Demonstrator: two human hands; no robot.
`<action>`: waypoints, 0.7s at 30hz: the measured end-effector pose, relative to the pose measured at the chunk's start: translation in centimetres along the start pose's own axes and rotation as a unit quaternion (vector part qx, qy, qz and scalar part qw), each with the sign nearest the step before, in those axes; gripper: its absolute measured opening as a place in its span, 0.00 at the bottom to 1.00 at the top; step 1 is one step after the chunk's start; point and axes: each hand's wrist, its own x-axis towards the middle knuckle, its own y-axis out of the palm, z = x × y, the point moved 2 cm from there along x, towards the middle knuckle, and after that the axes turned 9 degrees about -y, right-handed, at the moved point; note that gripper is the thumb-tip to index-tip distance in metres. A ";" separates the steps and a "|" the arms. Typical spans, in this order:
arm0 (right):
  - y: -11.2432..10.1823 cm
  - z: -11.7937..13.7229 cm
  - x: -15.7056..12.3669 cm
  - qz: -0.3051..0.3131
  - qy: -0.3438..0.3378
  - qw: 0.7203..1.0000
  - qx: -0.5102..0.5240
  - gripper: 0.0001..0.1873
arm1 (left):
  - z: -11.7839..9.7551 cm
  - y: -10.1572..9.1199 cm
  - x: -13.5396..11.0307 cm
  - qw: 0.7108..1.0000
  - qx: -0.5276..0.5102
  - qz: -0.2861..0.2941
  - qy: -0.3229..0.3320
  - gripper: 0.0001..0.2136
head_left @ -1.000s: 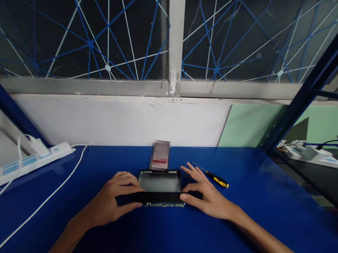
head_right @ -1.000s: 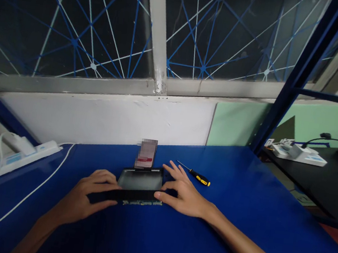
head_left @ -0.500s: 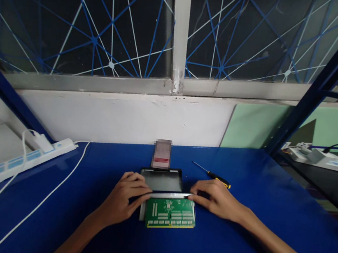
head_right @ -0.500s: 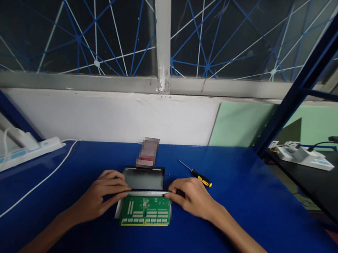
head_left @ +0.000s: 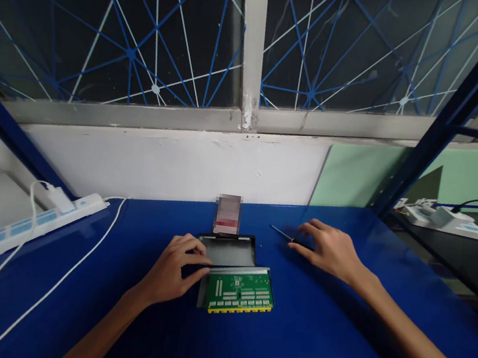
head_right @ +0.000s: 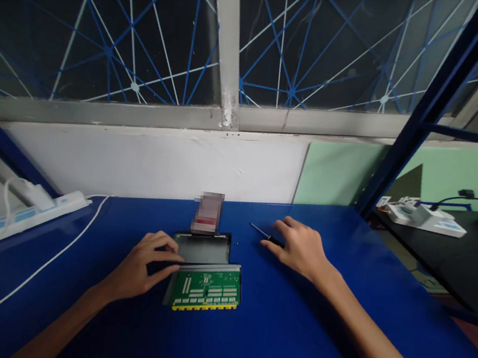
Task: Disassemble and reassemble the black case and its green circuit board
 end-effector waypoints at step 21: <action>-3.9 4.3 4.3 -0.176 0.010 0.829 0.531 0.14 | -6.4 0.4 9.1 0.984 -0.177 -0.028 0.013 0.12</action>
